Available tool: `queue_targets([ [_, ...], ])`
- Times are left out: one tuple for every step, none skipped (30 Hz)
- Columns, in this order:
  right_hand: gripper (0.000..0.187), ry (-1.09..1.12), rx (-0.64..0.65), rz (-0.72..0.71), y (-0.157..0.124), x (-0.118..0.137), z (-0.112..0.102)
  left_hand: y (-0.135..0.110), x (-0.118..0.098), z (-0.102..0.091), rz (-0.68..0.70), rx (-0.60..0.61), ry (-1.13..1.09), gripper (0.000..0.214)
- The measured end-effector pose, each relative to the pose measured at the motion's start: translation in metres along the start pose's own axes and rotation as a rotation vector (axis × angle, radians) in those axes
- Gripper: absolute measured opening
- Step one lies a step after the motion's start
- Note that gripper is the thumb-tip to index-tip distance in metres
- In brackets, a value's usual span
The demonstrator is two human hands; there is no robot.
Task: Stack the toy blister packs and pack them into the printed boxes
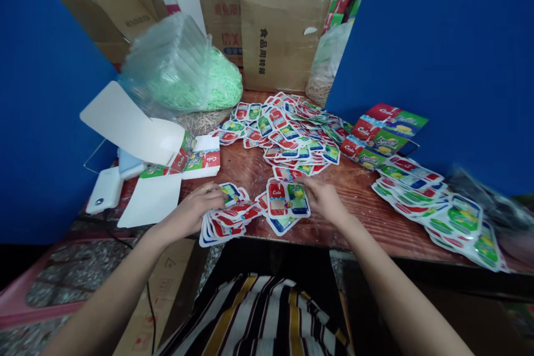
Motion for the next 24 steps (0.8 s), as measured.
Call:
queue_targets([
  [0.03,0.112,-0.056,-0.011,0.002,0.003,-0.007,0.0,0.0,0.0,-0.002,0.002,0.0,0.013],
  [0.025,0.201,-0.085,-0.032,0.004,0.006,-0.01,0.0,0.001,0.001,-0.005,0.002,0.0,0.013],
  [0.019,0.258,-0.082,-0.063,0.005,0.008,-0.009,-0.001,0.001,0.001,-0.007,0.001,0.0,0.013],
  [0.014,0.281,-0.045,-0.104,0.005,0.009,-0.003,-0.001,0.001,0.002,-0.007,-0.001,-0.001,0.012],
  [0.011,0.274,0.022,-0.15,0.004,0.009,0.005,-0.001,0.002,0.002,-0.005,-0.003,-0.002,0.011],
  [0.01,0.245,0.102,-0.195,0.002,0.007,0.015,-0.001,0.002,0.002,-0.002,-0.006,-0.003,0.01],
  [0.013,0.207,0.182,-0.233,-0.001,0.005,0.025,-0.001,0.002,0.003,0.0,-0.007,-0.002,0.009],
  [0.018,0.169,0.251,-0.268,-0.004,0.002,0.033,-0.001,0.002,0.003,0.004,-0.005,-0.002,0.009],
  [0.026,0.131,0.312,-0.302,-0.007,-0.001,0.039,-0.001,0.002,0.003,0.007,-0.002,-0.002,0.008],
  [0.035,0.091,0.358,-0.334,-0.009,-0.003,0.042,-0.001,0.002,0.003,0.009,0.0,-0.003,0.009],
  [0.045,0.051,0.394,-0.362,-0.011,-0.004,0.042,-0.001,0.001,0.003,0.011,0.001,-0.004,0.009],
  [0.054,0.013,0.427,-0.39,-0.013,-0.004,0.041,0.0,0.001,0.003,0.012,0.002,-0.005,0.01],
  [0.062,-0.023,0.465,-0.42,-0.014,-0.004,0.039,0.0,0.0,0.002,0.011,0.002,-0.007,0.01],
  [0.069,-0.051,0.504,-0.45,-0.016,-0.004,0.038,0.001,0.0,0.001,0.01,0.0,-0.008,0.011],
  [0.074,-0.07,0.542,-0.476,-0.017,-0.003,0.036,0.002,-0.001,0.001,0.009,-0.001,-0.01,0.012],
  [0.078,-0.079,0.572,-0.498,-0.018,-0.002,0.034,0.002,-0.002,0.0,0.008,-0.002,-0.011,0.014],
  [0.081,-0.08,0.591,-0.514,-0.019,-0.002,0.033,0.003,-0.002,0.0,0.009,-0.004,-0.012,0.015],
  [0.081,-0.073,0.598,-0.525,-0.019,-0.002,0.033,0.003,-0.003,-0.001,0.011,-0.006,-0.013,0.016],
  [0.08,-0.061,0.598,-0.532,-0.019,-0.001,0.032,0.002,-0.003,-0.001,0.012,-0.008,-0.013,0.016],
  [0.079,-0.046,0.593,-0.536,-0.02,-0.001,0.032,0.002,-0.003,0.0,0.01,-0.007,-0.014,0.017],
  [0.078,-0.032,0.583,-0.537,-0.02,-0.001,0.033,0.002,-0.002,0.0,0.008,-0.006,-0.014,0.017],
  [0.077,-0.026,0.571,-0.539,-0.021,-0.001,0.034,0.001,-0.002,0.0,0.007,-0.006,-0.015,0.017],
  [0.076,-0.027,0.56,-0.543,-0.023,-0.001,0.035,0.001,-0.002,0.0,0.006,-0.007,-0.017,0.018],
  [0.075,-0.038,0.55,-0.549,-0.025,-0.001,0.037,0.001,-0.002,0.0,0.005,-0.009,-0.018,0.018],
])
Point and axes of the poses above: each hand's wrist, its own y-axis towards the middle knuckle, its own z-axis out of the palm, x = y × z, the point moved 7 cm from there along y, towards the middle knuckle, and after that the axes turned 11 degrees about -x, right-handed, at the moved point
